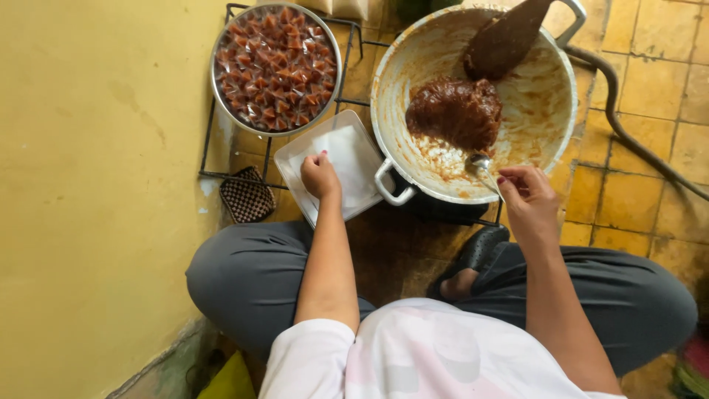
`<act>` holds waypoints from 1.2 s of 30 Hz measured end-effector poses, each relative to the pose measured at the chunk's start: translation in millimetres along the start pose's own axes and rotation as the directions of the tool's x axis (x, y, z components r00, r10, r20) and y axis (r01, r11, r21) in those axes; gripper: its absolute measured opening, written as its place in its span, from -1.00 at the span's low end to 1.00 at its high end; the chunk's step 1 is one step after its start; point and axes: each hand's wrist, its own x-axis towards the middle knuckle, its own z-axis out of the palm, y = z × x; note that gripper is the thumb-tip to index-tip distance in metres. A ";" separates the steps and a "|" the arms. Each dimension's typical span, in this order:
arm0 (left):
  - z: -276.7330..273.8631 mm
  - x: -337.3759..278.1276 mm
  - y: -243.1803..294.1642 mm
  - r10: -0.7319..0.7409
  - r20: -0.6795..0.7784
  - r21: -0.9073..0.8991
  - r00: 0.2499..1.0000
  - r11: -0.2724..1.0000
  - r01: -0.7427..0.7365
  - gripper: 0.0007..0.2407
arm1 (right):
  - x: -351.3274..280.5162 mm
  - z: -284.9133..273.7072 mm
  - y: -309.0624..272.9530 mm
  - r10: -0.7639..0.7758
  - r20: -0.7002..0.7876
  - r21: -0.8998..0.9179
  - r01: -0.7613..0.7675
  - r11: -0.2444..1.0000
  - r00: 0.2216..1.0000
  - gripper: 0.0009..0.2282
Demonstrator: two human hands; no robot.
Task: The person scoops portions of brown paste from a large pot using a spoon, places them onto squares of paper, and wraps them by hand into individual packages.
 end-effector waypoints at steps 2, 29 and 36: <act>7.6 7.1 -15.2 -0.002 -0.013 0.054 1.000 0.999 0.002 -0.89 | -1.1 -0.4 0.6 -0.005 -0.008 -0.003 0.005 1.000 1.000 -0.91; -44.5 1.6 16.6 0.209 0.010 -0.059 0.978 0.976 -0.208 -0.82 | -12.4 -2.8 6.1 -0.170 0.009 -0.132 0.170 0.977 0.985 -0.88; -53.1 -7.0 13.1 0.132 0.194 0.002 0.972 0.991 -0.135 -0.55 | -12.5 -3.5 13.0 -0.152 0.023 -0.166 0.153 0.974 0.988 -0.87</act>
